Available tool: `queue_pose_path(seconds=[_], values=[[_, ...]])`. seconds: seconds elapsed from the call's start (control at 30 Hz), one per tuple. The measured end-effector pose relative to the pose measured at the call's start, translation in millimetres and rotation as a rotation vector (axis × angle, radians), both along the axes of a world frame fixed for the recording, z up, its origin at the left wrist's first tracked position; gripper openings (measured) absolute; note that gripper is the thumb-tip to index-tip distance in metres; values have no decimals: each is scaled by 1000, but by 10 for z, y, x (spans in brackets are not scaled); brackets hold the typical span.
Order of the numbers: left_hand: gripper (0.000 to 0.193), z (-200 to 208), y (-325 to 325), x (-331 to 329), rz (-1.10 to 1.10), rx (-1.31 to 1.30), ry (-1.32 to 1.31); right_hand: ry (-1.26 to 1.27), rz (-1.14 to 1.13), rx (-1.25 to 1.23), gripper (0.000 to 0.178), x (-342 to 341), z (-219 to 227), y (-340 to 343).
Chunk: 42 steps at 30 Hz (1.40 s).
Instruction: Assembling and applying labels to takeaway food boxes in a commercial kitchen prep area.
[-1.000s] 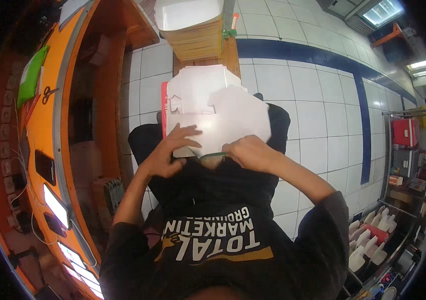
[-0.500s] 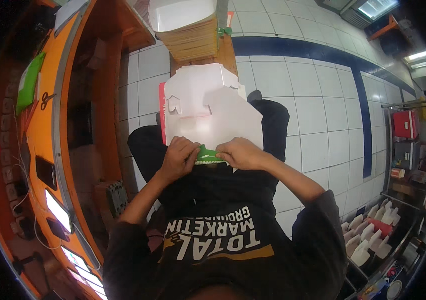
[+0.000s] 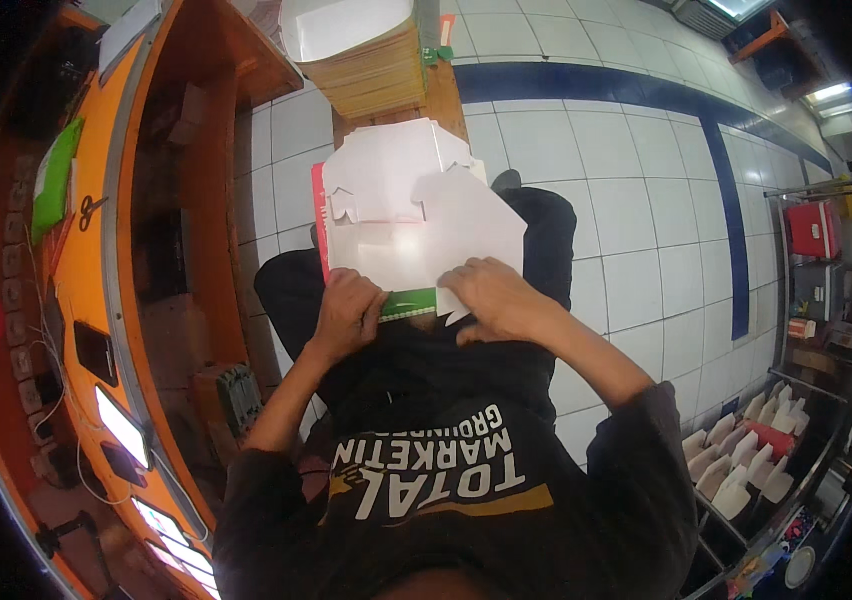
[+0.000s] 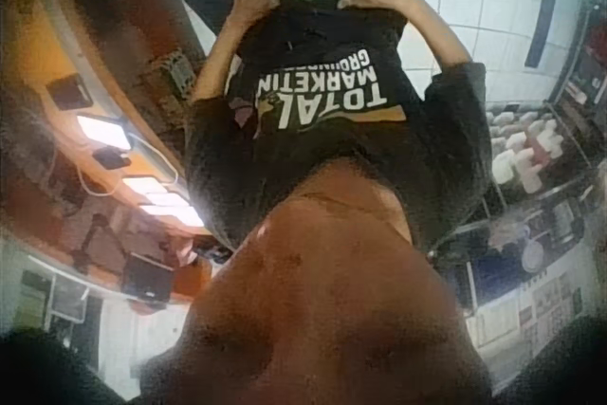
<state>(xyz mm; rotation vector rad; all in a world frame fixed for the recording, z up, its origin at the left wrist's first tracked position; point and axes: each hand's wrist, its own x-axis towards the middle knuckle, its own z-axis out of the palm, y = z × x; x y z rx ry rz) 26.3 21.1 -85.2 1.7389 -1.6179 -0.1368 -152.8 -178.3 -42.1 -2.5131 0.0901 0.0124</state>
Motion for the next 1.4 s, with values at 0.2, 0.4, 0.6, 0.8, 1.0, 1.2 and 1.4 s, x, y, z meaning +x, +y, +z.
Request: queue_pose_path(seconds=[0.2, 0.4, 0.6, 0.8, 1.0, 1.2, 1.4], values=[[18, 211, -66, -116, 11, 59, 55, 154, -123, 69, 16, 39, 206, -28], [14, 542, -209, -192, -39, 131, -16, -20, -93, 55, 13, 172, 399, 105], [10, 890, -347, -168, 116, 108, -114, -161, -19, 40, 23, 312, 590, 37], [18, 1696, -265, 129, 91, 201, -4, -430, 168, -67, 60, 457, 917, -208], [25, 2368, -397, 748, -71, 432, -109, -947, 53, -375, 60, 963, 1041, -843], [36, 2017, -1511, 1190, 43, -86, -452, -389, -648, 8, 56, 2122, 875, -2024], [34, 1477, -2365, 1642, 8, -17, -310, -288, -471, 195, 60, 2671, 364, -2654]])
